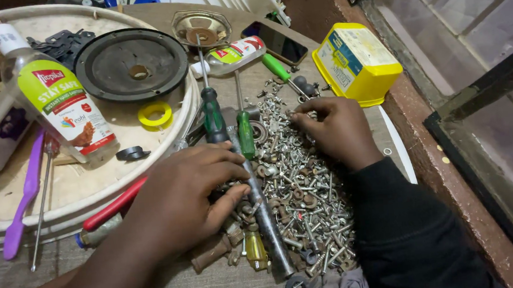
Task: Sorting through a large pile of mixed metal hardware on a workbench to identify and separate specific components.
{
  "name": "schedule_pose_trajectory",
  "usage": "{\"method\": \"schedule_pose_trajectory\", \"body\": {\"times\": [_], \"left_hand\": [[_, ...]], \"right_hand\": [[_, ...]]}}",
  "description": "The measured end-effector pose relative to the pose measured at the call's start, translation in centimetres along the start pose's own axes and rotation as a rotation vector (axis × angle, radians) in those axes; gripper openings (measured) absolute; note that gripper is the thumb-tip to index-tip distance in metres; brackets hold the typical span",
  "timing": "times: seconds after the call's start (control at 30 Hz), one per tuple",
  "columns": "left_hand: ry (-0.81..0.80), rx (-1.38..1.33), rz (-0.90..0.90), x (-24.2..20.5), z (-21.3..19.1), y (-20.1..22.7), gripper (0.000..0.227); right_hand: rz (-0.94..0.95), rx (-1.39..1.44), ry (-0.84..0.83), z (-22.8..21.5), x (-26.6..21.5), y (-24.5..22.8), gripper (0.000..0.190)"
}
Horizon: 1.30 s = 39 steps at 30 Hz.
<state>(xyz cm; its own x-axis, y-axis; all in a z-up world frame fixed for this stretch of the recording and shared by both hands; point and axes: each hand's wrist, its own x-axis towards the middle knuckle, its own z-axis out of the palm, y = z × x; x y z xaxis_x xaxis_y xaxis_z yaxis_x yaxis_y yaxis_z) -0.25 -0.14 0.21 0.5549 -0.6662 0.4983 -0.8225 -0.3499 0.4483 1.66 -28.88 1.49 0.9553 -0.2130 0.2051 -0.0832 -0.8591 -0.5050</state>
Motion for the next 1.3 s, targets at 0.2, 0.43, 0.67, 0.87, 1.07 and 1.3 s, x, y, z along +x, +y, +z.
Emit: {"method": "schedule_pose_trajectory", "body": {"times": [0.2,0.43,0.67,0.87,1.07,1.3], "left_hand": [[-0.005,-0.015,0.022,0.2,-0.1,0.2,0.020],[0.014,-0.051,0.017,0.2,-0.1,0.3,0.019],[0.002,-0.038,0.034,0.2,0.1,0.1,0.020],[0.014,-0.029,0.047,0.1,0.1,0.1,0.019],[0.051,-0.020,0.029,0.4,-0.3,0.5,0.019],[0.254,-0.080,-0.156,0.3,-0.6,1.3,0.053]], "right_hand": [[-0.143,-0.235,-0.176,1.3,2.4,0.0,0.016],[-0.069,-0.297,-0.214,2.2,3.4,-0.6,0.012],[0.015,-0.189,-0.305,1.8,3.4,-2.0,0.022],[0.059,-0.321,-0.237,2.2,3.3,-2.1,0.013],[-0.025,-0.221,-0.048,1.9,2.6,-1.7,0.015],[-0.137,0.686,-0.242,-0.6,-2.6,-6.4,0.010]]}}
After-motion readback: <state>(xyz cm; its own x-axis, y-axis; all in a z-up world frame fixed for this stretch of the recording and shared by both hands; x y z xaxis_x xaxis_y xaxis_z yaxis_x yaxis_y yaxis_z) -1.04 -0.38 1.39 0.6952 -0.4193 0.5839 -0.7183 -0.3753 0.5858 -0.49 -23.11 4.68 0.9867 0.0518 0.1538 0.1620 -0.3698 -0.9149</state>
